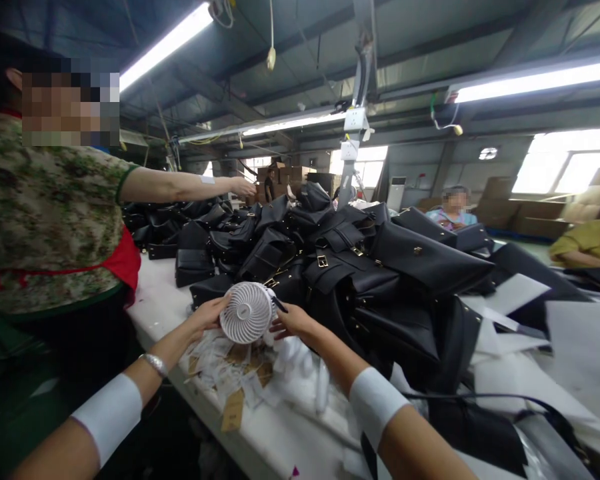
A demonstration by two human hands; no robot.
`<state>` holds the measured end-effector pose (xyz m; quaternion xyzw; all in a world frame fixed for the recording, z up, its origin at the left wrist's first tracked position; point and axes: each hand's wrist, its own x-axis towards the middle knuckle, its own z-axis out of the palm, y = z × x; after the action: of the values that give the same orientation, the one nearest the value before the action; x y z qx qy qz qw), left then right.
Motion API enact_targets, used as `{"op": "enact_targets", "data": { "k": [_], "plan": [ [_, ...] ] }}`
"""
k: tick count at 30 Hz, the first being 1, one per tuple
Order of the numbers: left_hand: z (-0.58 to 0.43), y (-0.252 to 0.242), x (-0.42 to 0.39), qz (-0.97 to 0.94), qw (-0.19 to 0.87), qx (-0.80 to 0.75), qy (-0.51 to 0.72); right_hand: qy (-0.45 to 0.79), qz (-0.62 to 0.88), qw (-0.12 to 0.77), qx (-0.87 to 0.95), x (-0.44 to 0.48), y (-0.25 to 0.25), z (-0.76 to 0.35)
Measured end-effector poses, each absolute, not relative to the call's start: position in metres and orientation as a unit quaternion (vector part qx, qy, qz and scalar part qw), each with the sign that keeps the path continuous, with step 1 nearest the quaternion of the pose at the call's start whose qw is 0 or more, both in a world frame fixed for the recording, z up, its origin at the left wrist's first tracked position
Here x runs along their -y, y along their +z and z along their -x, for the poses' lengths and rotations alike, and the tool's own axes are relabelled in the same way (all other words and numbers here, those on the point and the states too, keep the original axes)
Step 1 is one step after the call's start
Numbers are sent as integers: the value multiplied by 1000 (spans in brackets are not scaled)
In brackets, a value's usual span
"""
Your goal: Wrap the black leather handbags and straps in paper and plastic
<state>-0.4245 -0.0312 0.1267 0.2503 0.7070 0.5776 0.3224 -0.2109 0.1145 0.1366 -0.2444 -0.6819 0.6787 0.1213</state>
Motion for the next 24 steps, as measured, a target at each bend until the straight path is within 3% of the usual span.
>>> {"op": "enact_targets", "data": {
  "k": [6,24],
  "plan": [
    [439,147,24,-325,277,-709,561,685,251,138,669,-122,140,203],
    [398,124,4,-455,172,-677,552,660,339,138,656,-110,95,170]
  ]
}}
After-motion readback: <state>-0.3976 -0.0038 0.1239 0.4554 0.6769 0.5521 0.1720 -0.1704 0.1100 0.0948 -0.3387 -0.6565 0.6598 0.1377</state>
